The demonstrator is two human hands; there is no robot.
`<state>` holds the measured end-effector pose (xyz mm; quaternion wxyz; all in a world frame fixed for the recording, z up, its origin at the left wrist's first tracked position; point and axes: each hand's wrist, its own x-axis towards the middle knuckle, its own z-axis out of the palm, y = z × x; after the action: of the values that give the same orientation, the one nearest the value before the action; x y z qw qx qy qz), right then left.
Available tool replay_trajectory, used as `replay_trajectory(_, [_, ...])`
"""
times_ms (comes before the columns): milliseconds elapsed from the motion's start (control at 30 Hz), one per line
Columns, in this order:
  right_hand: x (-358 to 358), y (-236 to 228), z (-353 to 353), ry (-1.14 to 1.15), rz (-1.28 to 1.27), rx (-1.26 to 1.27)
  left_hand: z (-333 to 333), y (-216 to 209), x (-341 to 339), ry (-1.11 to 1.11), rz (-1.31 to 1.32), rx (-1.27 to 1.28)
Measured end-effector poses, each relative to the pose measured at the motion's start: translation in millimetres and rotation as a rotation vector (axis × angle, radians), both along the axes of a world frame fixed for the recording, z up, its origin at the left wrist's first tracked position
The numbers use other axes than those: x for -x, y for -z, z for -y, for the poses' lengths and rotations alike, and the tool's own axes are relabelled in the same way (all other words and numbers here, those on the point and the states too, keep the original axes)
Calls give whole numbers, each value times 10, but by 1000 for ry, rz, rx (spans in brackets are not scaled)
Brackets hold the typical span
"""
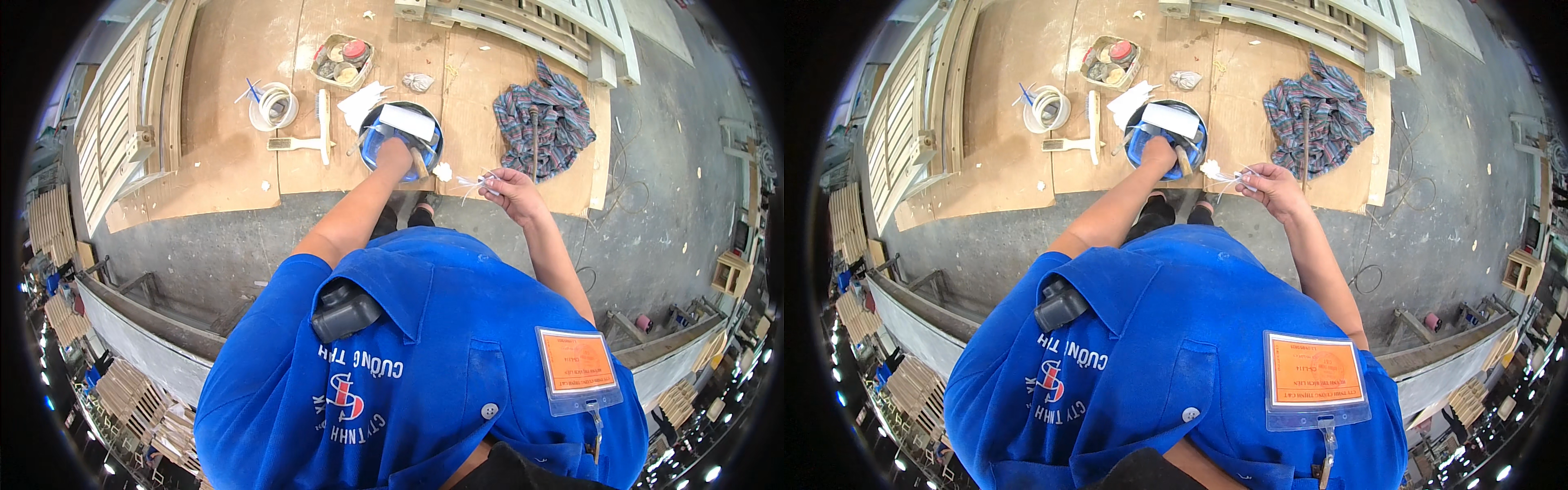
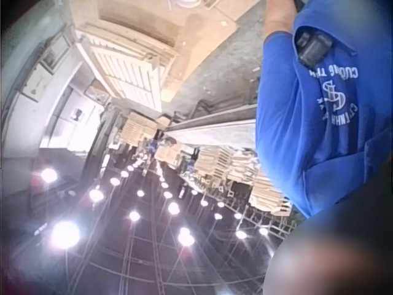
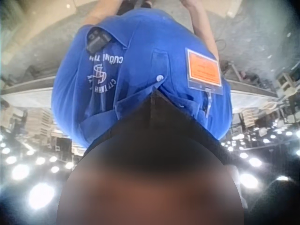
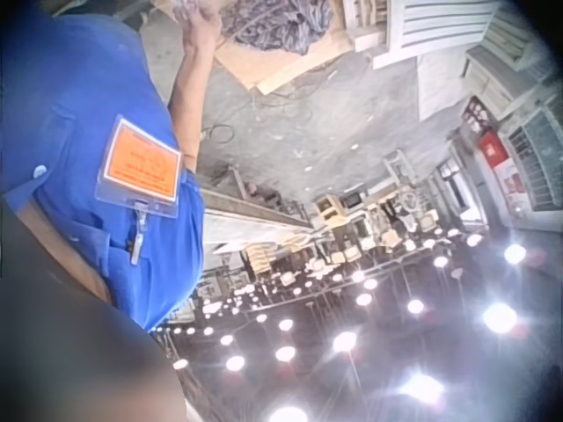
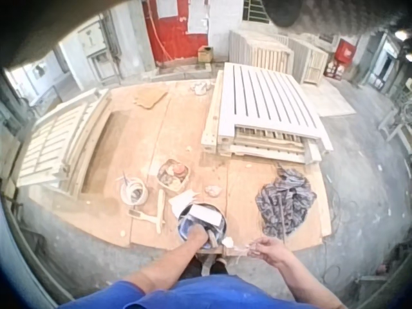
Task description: The person retrieves small white items from a wall-mounted cabinet, walks through a workshop, and places them into a bucket. They then open a cardboard box, remove a black cap and several plastic-wrapped items, and place them on a table.
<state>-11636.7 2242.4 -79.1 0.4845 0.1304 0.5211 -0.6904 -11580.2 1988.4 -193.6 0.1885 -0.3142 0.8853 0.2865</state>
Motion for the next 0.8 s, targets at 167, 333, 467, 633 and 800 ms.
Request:
replay_trajectory(167, [6, 11, -45, 15, -3, 22, -110, -44, 53, 8, 10, 35])
replay_trajectory(333, [-1, 25, -123, 30, -1, 20, -173, -21, 12, -49, -10, 59])
replay_trajectory(467, [-5, 31, -187, 52, -8, 5, -196, -42, 22, 47, -21, 153])
replay_trajectory(633, [4, 48, -224, 68, -1, 32, -157, -3, 74, 67, -34, 102])
replay_trajectory(800, [19, 63, -232, 85, -8, 38, 37, 247, 31, 43, -70, 10])
